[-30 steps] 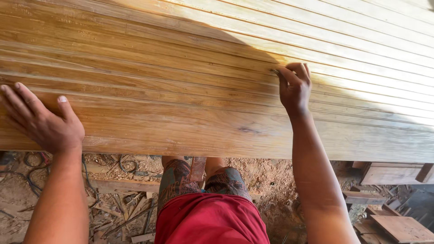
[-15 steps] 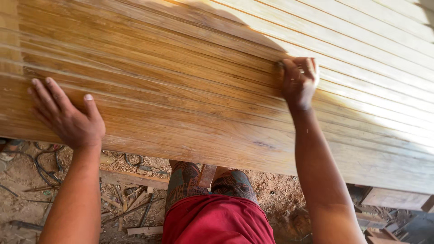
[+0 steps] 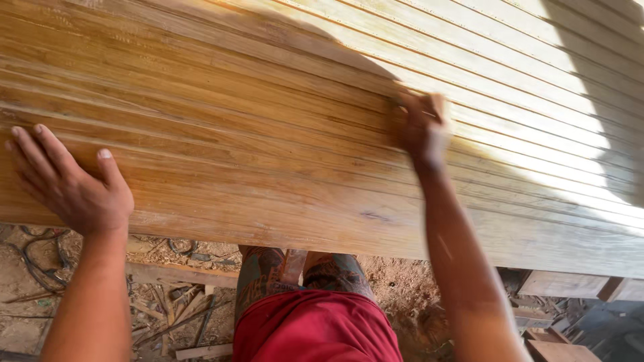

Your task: The person sands a large wooden plank using a sanding block. They move the block back and forth along the grain to smooth the surface. Another person is also seen sanding a nearby plank.

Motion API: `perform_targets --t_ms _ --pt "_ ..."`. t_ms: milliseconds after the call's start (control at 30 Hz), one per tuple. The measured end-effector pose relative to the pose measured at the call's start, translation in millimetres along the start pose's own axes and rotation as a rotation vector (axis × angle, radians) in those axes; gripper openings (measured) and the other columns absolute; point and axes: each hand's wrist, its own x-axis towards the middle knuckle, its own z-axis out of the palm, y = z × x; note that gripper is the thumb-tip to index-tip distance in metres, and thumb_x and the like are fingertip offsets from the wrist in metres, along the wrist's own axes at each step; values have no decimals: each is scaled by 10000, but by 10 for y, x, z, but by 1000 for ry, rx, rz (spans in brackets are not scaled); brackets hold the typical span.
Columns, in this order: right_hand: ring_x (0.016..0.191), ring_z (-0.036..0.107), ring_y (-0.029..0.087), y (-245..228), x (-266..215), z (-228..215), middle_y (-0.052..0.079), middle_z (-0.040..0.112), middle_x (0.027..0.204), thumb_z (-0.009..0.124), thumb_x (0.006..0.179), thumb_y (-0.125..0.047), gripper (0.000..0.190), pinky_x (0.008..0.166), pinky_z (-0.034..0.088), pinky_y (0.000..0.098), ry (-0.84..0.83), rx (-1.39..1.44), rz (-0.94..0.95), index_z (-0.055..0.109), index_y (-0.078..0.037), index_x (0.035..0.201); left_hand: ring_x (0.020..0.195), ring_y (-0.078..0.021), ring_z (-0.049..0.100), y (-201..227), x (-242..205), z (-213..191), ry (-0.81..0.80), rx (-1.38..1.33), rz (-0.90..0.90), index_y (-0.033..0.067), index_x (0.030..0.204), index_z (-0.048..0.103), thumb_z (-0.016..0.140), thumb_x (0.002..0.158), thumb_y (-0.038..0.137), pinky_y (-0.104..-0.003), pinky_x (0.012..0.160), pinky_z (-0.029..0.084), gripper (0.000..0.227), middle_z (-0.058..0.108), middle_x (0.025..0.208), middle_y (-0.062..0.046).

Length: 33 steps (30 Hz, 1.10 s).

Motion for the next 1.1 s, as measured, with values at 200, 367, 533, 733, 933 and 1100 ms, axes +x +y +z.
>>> perform_targets --t_ms 200,367,533,733,933,1100 --pt "855 605 265 -335 23 156 62 667 928 804 947 -25 151 687 516 385 35 178 89 796 -118 1065 1662 -415 115 -10 0 44 -36 28 -27 16 1734 183 350 1184 516 -619 1334 62 762 131 1778 -239" --pt "953 601 285 -1039 485 837 56 623 979 750 920 -34 156 792 525 453 -17 370 -150 724 -97 1059 1665 -395 114 -30 -6 11 -31 66 -36 54 1737 183 306 1180 589 -601 1351 69 783 133 1785 -197" --pt "909 631 295 -264 258 42 68 678 943 751 887 38 236 731 530 424 -26 132 -43 800 -112 1062 1652 -377 109 -13 65 69 -14 20 -95 80 1720 193 236 1107 648 -594 1333 63 837 122 1771 -171" --pt "838 600 295 -480 283 56 79 658 894 835 932 1 137 719 498 433 88 151 -31 766 -81 1017 1652 -357 114 -102 79 200 23 65 -87 96 1712 167 184 1089 639 -566 1339 57 826 106 1774 -156" --pt "910 619 284 -1874 995 1196 54 646 948 758 899 -7 157 761 523 415 78 385 -115 739 -81 1036 1646 -351 120 -113 84 185 6 103 -88 113 1701 171 192 1093 631 -572 1335 68 799 129 1773 -143" --pt "896 598 297 -1596 981 811 75 603 914 769 907 -24 234 762 520 432 1 269 -168 777 -130 1115 1622 -356 120 -108 127 215 0 63 -92 111 1684 186 207 1069 654 -573 1307 72 820 140 1752 -156"
